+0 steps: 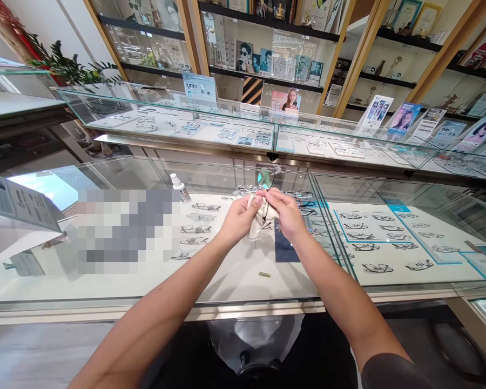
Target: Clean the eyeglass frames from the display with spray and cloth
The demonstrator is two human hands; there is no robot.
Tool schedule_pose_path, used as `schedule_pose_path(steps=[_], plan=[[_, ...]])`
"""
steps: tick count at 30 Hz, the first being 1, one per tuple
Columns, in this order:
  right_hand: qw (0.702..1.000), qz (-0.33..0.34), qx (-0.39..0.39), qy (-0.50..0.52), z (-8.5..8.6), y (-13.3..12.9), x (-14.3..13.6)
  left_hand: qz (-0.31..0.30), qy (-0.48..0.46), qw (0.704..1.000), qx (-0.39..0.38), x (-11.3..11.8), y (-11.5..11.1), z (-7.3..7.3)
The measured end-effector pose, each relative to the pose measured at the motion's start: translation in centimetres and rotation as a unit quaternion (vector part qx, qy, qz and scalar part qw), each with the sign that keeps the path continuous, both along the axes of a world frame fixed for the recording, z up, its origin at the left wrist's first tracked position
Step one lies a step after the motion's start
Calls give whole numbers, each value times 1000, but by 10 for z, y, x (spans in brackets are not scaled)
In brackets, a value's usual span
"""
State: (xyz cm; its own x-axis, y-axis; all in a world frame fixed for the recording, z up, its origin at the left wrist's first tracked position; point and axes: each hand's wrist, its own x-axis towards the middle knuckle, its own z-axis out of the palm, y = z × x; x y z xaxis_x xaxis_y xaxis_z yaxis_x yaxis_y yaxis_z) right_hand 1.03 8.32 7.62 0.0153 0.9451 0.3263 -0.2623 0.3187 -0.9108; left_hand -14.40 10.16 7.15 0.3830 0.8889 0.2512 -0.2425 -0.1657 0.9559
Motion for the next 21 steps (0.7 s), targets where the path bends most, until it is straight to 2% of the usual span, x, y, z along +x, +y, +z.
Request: schedule_pose_path(steps=[4,6,14,21], plan=[[999,-6,-19,36,4,1,5,-114,-3,992,-46,-7,4,3],[997,-5,-35,65,6,1,6,-148,-13,987,-65,-8,3,5],[988,4,-70,139,8,0,2,-134,-63,978,-144,1,0,4],[984,9,-68,163,11,-1,3,-118,-41,982,-140,4,-2,4]])
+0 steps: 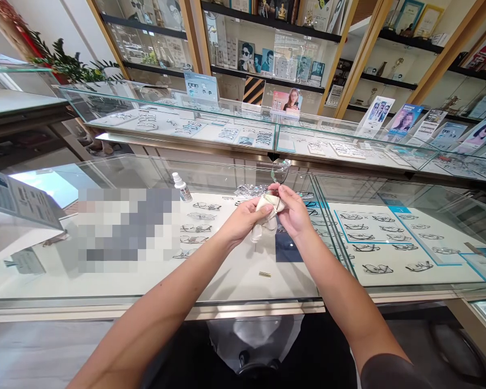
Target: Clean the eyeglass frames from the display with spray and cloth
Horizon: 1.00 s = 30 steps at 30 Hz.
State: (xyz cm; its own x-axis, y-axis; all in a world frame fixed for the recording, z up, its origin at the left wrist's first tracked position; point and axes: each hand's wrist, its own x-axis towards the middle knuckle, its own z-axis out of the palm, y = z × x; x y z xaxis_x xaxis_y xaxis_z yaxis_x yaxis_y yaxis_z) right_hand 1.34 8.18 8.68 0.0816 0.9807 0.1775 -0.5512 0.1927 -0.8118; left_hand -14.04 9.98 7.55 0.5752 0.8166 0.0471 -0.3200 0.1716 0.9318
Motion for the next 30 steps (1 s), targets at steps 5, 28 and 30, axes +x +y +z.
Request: schedule_pose_path(steps=[5,28,30], plan=[[1000,-1,3,0,1,-1,1,3,6,1000,20,-1,-1,1],[986,-43,77,-142,-7,-5,-7,66,14,996,63,-4,-3,4],[980,-49,106,-159,-9,-6,-8,79,9,995,56,-4,-2,3]])
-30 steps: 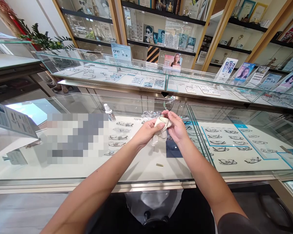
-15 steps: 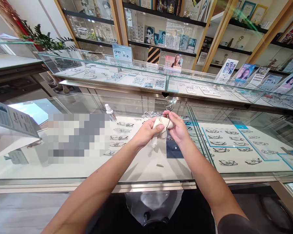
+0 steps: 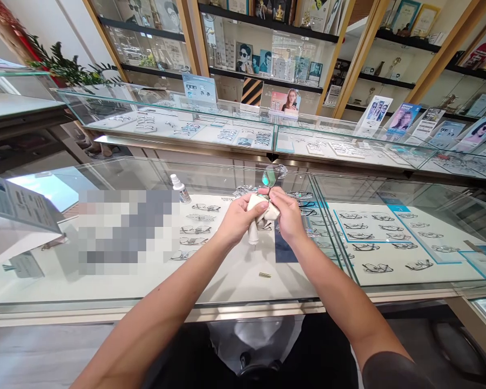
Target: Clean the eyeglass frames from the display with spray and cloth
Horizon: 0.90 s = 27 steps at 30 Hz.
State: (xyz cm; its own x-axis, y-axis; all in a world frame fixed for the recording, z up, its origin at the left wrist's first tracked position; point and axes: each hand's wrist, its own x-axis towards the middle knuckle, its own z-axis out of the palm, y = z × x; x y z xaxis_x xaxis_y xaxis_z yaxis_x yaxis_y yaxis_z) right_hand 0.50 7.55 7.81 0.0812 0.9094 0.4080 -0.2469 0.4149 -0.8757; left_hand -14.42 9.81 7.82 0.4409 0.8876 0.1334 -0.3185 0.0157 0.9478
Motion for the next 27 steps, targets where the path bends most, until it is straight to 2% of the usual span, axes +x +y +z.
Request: schedule_pose_path(steps=[6,13,20,27], plan=[[998,-16,40,-53,2,-4,-2,40,-5,999,-14,0,3,-3],[999,-39,2,-11,1,2,2,18,-8,1000,0,-1,6,-4],[996,-33,-60,58,7,4,5,-53,5,999,6,-5,0,4],[997,-2,-51,56,3,1,-2,10,14,1000,18,-4,0,4]])
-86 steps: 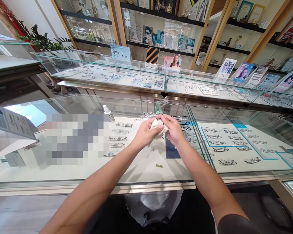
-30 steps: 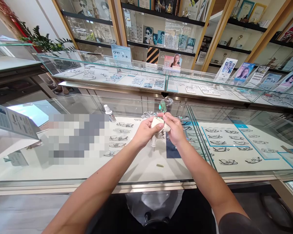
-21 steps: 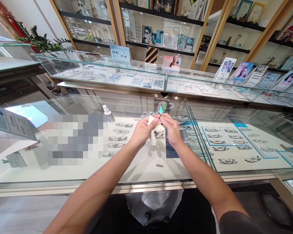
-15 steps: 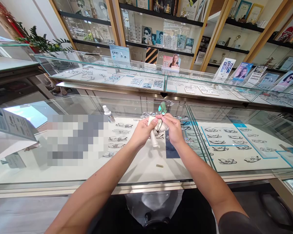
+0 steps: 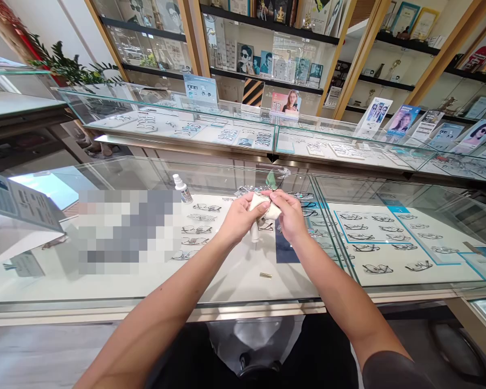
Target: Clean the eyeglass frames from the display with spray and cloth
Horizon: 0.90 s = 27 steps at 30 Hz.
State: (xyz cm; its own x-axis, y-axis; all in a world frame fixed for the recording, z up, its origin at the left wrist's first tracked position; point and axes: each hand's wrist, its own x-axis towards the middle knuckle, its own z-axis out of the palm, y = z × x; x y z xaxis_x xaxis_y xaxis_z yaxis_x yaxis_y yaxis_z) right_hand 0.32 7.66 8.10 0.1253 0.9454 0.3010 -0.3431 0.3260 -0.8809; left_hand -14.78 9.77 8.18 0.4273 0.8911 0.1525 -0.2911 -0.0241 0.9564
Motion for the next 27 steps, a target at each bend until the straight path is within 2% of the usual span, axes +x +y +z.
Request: schedule_pose_path(steps=[5,8,12,18,23,27], plan=[[1000,-1,12,-24,0,-1,-3,57,-8,998,14,3,-1,-2],[999,-3,16,-31,2,-2,0,60,-10,998,3,3,1,-4],[1000,-4,8,-25,4,0,7,1,-8,1000,-14,-3,6,-1],[999,-5,-27,25,7,5,11,-102,7,995,9,-12,6,8],[999,4,-38,31,0,5,5,-41,22,999,23,-8,6,3],[1000,2,4,-11,-7,4,0,16,18,1000,20,-3,6,-1]])
